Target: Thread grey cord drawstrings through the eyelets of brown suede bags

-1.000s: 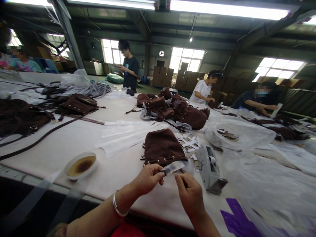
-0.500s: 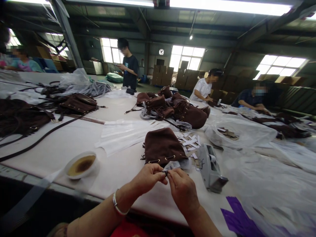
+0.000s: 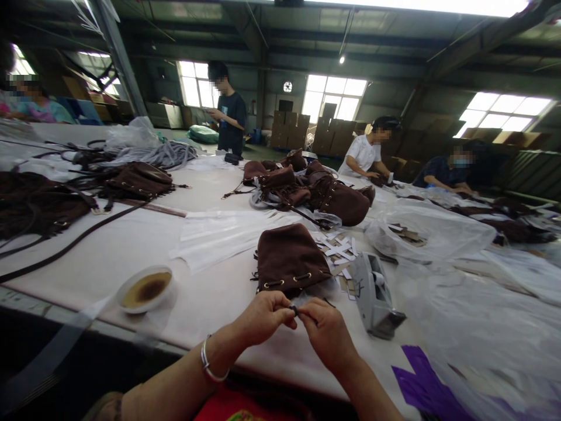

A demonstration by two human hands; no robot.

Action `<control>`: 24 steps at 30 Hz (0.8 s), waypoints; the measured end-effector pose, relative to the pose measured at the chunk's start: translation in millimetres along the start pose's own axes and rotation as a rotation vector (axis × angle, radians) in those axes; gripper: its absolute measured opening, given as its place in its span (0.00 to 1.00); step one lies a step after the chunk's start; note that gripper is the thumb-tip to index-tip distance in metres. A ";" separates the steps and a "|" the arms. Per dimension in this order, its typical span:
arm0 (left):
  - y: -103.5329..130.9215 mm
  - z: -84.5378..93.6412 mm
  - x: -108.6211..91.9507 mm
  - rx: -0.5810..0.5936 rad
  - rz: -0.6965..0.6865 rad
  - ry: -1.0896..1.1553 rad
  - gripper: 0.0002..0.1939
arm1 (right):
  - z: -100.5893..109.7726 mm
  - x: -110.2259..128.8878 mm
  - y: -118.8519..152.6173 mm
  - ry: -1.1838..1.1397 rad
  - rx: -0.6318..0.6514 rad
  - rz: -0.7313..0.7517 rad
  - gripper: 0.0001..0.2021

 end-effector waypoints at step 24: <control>11.2 8.9 -16.9 -0.052 -0.131 -0.185 0.10 | -17.8 22.0 15.8 0.271 -0.214 0.192 0.08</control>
Point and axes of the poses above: each hand's wrist, its own y-axis away from the middle knuckle, its own z-axis out of the back of the hand, x = y × z, the point moved 6 cm from there along -y, towards the middle knuckle, and after that the axes turned 7 degrees about z, right-handed, at the moved point
